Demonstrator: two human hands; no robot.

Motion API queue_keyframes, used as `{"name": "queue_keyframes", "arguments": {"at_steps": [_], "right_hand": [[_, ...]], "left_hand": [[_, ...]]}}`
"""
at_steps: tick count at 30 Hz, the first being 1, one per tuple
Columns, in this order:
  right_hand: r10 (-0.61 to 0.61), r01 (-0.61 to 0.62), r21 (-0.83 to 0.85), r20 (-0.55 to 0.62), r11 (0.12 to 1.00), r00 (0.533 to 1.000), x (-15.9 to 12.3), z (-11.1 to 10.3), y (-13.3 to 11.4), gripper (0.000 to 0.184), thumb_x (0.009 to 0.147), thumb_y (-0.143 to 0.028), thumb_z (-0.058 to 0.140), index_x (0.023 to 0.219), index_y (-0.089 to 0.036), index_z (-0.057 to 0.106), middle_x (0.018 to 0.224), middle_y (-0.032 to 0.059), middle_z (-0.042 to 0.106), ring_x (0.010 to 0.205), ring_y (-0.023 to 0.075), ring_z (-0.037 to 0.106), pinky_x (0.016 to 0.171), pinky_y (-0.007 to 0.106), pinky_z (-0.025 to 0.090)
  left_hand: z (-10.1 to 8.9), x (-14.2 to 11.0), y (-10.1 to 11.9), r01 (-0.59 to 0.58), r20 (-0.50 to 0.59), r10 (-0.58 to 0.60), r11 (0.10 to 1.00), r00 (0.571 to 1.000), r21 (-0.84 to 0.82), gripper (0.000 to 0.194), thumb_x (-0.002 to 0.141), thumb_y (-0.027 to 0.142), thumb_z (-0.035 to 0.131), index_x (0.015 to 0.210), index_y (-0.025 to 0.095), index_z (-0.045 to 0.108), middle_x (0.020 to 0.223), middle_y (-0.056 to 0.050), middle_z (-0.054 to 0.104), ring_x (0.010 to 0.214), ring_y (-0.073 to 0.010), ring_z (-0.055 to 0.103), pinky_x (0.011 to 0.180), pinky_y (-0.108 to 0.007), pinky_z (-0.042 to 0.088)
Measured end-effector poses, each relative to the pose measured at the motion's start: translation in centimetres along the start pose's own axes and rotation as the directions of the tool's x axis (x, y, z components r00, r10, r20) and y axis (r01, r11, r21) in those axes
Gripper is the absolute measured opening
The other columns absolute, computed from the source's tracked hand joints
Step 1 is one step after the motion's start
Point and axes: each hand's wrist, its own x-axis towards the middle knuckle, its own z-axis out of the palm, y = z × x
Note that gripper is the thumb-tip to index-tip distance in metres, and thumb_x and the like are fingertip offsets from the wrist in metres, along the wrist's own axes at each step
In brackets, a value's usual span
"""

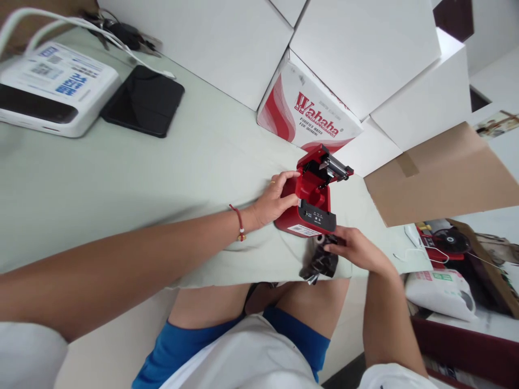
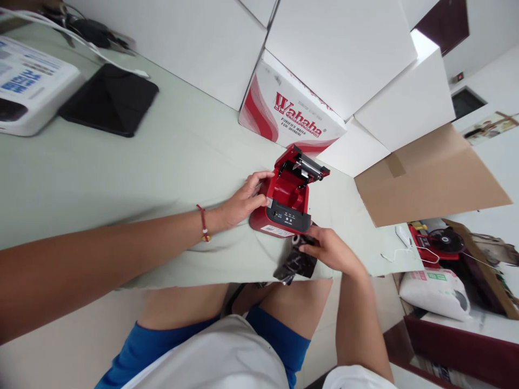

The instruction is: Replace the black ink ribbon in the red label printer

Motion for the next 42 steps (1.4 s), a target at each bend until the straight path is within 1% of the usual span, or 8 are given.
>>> {"name": "queue_keyframes", "arguments": {"at_steps": [3,7,19,26,31,34,39,42], "right_hand": [[-0.018,0.017,0.021,0.047,1.0,0.999,-2.7,-4.0,-1.9,0.041,0.099,-0.049,0.074,0.132,-0.026,0.083,0.127,0.0082,0.084,0.106,0.0271,0.08,0.093,0.037,0.065],[-0.002,-0.012,-0.061,-0.237,0.998,0.971,-1.5,-6.6,-4.0,0.049,0.097,-0.053,0.074,0.139,-0.027,0.08,0.113,0.0065,0.084,0.094,0.0259,0.078,0.083,0.036,0.065],[-0.049,-0.014,-0.419,-0.138,0.908,0.989,10.3,-3.8,-7.8,0.039,0.097,-0.013,0.063,0.132,-0.018,0.08,0.118,0.0109,0.084,0.102,0.0254,0.076,0.092,0.034,0.056],[-0.075,0.051,-0.379,-0.049,0.924,0.996,12.3,-2.8,-6.2,0.033,0.092,-0.004,0.064,0.116,-0.015,0.083,0.11,0.0092,0.085,0.094,0.0209,0.076,0.083,0.029,0.055],[-0.112,0.07,-0.306,-0.12,0.949,0.986,10.5,-3.1,-7.1,0.029,0.097,-0.011,0.06,0.112,-0.016,0.084,0.102,0.0062,0.085,0.088,0.0182,0.076,0.082,0.028,0.056],[-0.183,0.117,-0.185,-0.393,0.976,0.901,8.6,-3.5,-7.8,0.027,0.103,-0.03,0.063,0.116,-0.02,0.084,0.106,0.0057,0.086,0.095,0.021,0.079,0.093,0.034,0.06],[-0.294,0.116,-0.283,-0.747,0.952,0.596,8.0,-4.4,-6.9,0.039,0.11,-0.047,0.055,0.13,-0.024,0.079,0.119,0.0101,0.084,0.11,0.0253,0.076,0.1,0.04,0.062],[-0.385,0.02,-0.454,-0.729,0.891,0.566,9.4,-4.9,-4.7,0.052,0.112,-0.055,0.048,0.146,-0.022,0.07,0.144,0.0162,0.075,0.134,0.0309,0.065,0.115,0.049,0.054]], "left_hand": [[0.0,0.0,0.2,0.046,0.009,-0.046,0.998,0.999,-0.052,0.065,0.084,0.025,0.065,0.147,0.034,0.052,0.147,-0.007,0.056,0.137,-0.029,0.052,0.125,-0.054,0.043],[0.0,0.1,0.4,0.069,0.004,-0.068,0.995,0.998,-0.066,0.064,0.083,0.027,0.067,0.145,0.033,0.054,0.15,-0.008,0.053,0.139,-0.0305,0.052,0.126,-0.056,0.042],[0.0,0.0,1.2,0.078,-0.003,-0.077,0.997,0.997,0.026,0.066,0.084,0.032,0.067,0.148,0.027,0.052,0.147,-0.011,0.053,0.143,-0.0322,0.051,0.134,-0.06,0.035],[0.5,-2.2,2.0,-0.472,0.16,0.444,0.83,0.882,0.298,0.05,0.088,0.032,0.069,0.138,0.028,0.066,0.166,-0.015,0.048,0.167,-0.0401,0.034,0.14,-0.065,0.027],[0.8,-3.0,2.6,-0.558,0.281,0.482,0.72,0.83,0.414,0.032,0.086,0.024,0.07,0.116,0.028,0.079,0.16,-0.013,0.061,0.166,-0.0425,0.041,0.137,-0.071,0.03],[0.7,-3.0,2.9,-0.572,0.334,0.465,0.695,0.82,0.436,0.033,0.085,0.022,0.069,0.116,0.028,0.079,0.155,-0.011,0.068,0.163,-0.0405,0.048,0.138,-0.07,0.029],[0.9,-3.3,2.8,-0.662,0.416,0.518,0.629,0.748,0.408,0.038,0.088,0.02,0.064,0.123,0.027,0.076,0.137,-0.01,0.08,0.144,-0.0346,0.068,0.141,-0.065,0.026],[1.1,-3.5,2.7,-0.709,0.438,0.557,0.55,0.705,0.442,0.039,0.091,0.02,0.061,0.128,0.027,0.072,0.132,-0.009,0.082,0.138,-0.0307,0.071,0.138,-0.06,0.035]]}}
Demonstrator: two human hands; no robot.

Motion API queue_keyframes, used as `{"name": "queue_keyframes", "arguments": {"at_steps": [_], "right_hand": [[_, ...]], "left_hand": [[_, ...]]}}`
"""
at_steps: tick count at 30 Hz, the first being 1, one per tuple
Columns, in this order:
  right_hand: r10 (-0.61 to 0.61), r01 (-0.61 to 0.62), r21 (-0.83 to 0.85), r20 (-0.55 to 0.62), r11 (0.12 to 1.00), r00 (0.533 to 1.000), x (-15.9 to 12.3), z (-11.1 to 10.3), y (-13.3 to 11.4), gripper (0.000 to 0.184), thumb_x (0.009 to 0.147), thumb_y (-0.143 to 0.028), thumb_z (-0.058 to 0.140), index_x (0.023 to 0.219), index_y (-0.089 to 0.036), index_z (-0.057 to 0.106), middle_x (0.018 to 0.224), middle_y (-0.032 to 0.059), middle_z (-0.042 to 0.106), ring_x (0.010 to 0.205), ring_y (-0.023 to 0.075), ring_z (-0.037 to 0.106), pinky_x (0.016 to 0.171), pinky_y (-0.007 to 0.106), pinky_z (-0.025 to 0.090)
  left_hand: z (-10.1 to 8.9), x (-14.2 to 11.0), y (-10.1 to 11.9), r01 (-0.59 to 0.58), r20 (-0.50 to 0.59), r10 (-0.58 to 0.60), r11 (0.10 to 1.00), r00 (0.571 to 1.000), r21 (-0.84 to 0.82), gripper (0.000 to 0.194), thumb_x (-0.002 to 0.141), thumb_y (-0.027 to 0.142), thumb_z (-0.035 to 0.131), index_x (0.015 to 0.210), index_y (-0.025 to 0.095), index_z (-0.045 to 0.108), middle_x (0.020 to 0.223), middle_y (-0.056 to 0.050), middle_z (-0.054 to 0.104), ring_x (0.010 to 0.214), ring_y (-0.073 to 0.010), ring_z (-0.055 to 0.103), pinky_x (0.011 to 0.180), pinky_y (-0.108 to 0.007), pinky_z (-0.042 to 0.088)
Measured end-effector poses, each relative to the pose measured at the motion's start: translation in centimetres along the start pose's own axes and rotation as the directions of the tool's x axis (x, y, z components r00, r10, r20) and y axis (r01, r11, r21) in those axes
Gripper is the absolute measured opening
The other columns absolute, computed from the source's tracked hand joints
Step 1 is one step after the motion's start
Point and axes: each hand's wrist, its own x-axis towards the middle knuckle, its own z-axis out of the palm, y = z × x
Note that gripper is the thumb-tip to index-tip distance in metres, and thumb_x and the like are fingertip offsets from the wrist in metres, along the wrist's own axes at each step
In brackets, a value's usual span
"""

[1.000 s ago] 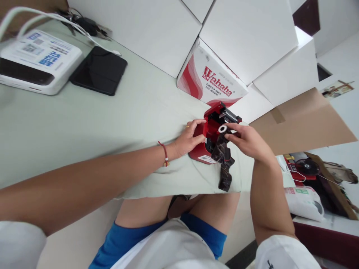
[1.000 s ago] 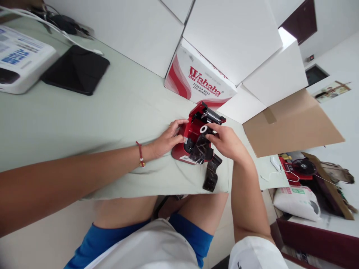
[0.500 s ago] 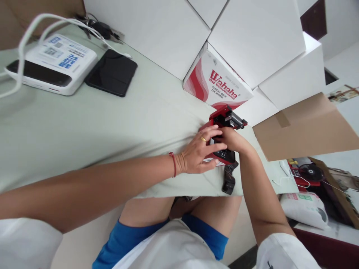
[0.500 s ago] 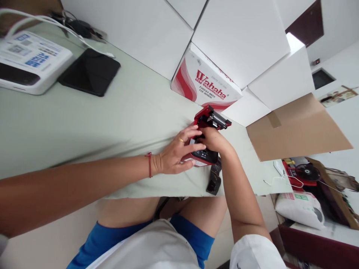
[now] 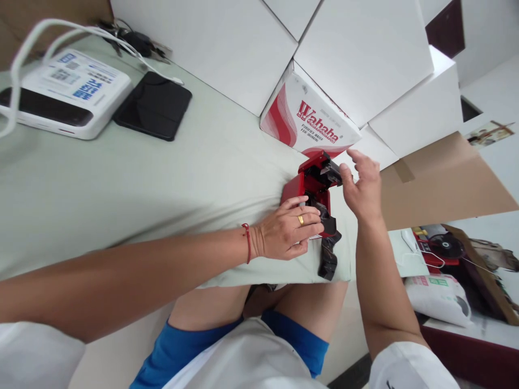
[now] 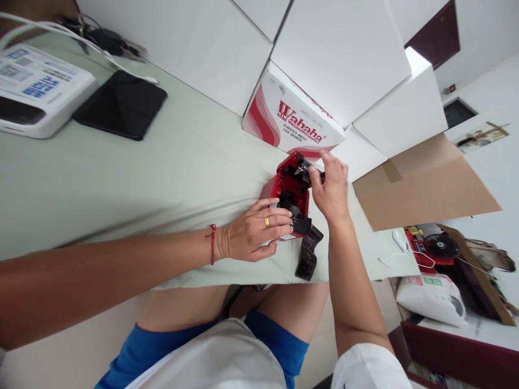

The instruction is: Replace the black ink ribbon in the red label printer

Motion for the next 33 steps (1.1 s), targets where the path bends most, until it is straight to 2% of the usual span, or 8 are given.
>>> {"name": "queue_keyframes", "arguments": {"at_steps": [7,14,17,21,24,28,31,33], "right_hand": [[-0.007,-0.011,0.119,0.148,0.993,0.989,-0.6,2.6,2.8,0.079,0.11,-0.078,0.029,0.144,-0.021,0.072,0.131,0.0172,0.079,0.125,0.0315,0.069,0.115,0.051,0.052],[0.036,-0.05,0.122,0.116,0.991,0.993,-1.7,1.7,1.2,0.074,0.11,-0.076,0.037,0.139,-0.02,0.075,0.127,0.0154,0.081,0.124,0.0312,0.07,0.112,0.051,0.055],[0.061,-0.078,0.148,0.118,0.986,0.991,-3.3,0.7,-0.1,0.067,0.112,-0.07,0.039,0.135,-0.021,0.078,0.126,0.0123,0.083,0.122,0.0291,0.075,0.121,0.055,0.051],[0.084,-0.152,0.235,0.276,0.96,0.958,-6.3,-0.4,-1.3,0.058,0.115,-0.061,0.041,0.128,-0.024,0.084,0.137,0.0083,0.082,0.131,0.0261,0.077,0.135,0.053,0.041],[0.089,-0.182,0.251,0.341,0.951,0.936,-7.8,-0.7,-1.4,0.057,0.114,-0.06,0.044,0.133,-0.023,0.083,0.149,0.009,0.075,0.145,0.0277,0.069,0.127,0.049,0.053],[0.069,-0.167,0.262,0.348,0.95,0.935,-8.4,-0.5,-1.2,0.053,0.114,-0.057,0.044,0.136,-0.027,0.082,0.151,0.0051,0.073,0.147,0.0263,0.067,0.128,0.049,0.053],[0.078,-0.164,0.257,0.315,0.952,0.946,-8.5,-0.2,-1.2,0.052,0.115,-0.055,0.043,0.136,-0.028,0.082,0.15,0.0048,0.073,0.146,0.0264,0.067,0.128,0.05,0.053],[0.095,-0.169,0.256,0.28,0.952,0.955,-8.6,0.1,-1.3,0.05,0.114,-0.053,0.045,0.135,-0.027,0.083,0.149,0.0057,0.074,0.145,0.0268,0.068,0.127,0.051,0.054]], "left_hand": [[0.4,-0.3,-0.4,-0.069,-0.157,0.1,0.979,0.983,0.189,0.053,0.094,0.02,0.06,0.147,0.023,0.054,0.142,-0.015,0.074,0.127,-0.029,0.073,0.117,-0.053,0.057],[0.3,-0.4,0.3,-0.167,-0.144,0.201,0.962,0.969,0.217,0.056,0.092,0.019,0.062,0.148,0.022,0.052,0.134,-0.014,0.077,0.114,-0.0249,0.078,0.106,-0.045,0.057],[0.2,-0.2,0.6,-0.161,-0.151,0.202,0.956,0.968,0.246,0.051,0.094,0.018,0.061,0.145,0.023,0.053,0.131,-0.011,0.08,0.11,-0.0223,0.08,0.105,-0.042,0.055],[0.2,-0.2,0.6,-0.149,-0.184,0.2,0.954,0.962,0.259,0.047,0.095,0.017,0.058,0.142,0.022,0.055,0.128,-0.01,0.082,0.104,-0.0212,0.08,0.108,-0.043,0.053],[0.4,-0.4,0.5,-0.11,-0.135,0.139,0.973,0.981,0.201,0.051,0.095,0.019,0.058,0.145,0.025,0.055,0.133,-0.01,0.08,0.114,-0.0234,0.078,0.12,-0.048,0.049],[0.4,-0.6,0.0,0.029,-0.179,-0.008,0.993,0.984,0.113,0.05,0.098,0.03,0.058,0.148,0.025,0.055,0.144,-0.014,0.073,0.133,-0.0291,0.07,0.131,-0.057,0.041],[0.2,-0.3,-0.9,0.214,-0.3,-0.209,0.977,0.931,-0.016,0.046,0.1,0.033,0.056,0.145,0.022,0.055,0.144,-0.016,0.068,0.138,-0.032,0.064,0.13,-0.06,0.042],[0.0,0.0,-1.8,0.359,-0.325,-0.396,0.918,0.859,-0.169,0.043,0.1,0.032,0.056,0.141,0.02,0.055,0.14,-0.017,0.066,0.138,-0.0321,0.061,0.125,-0.058,0.048]]}}
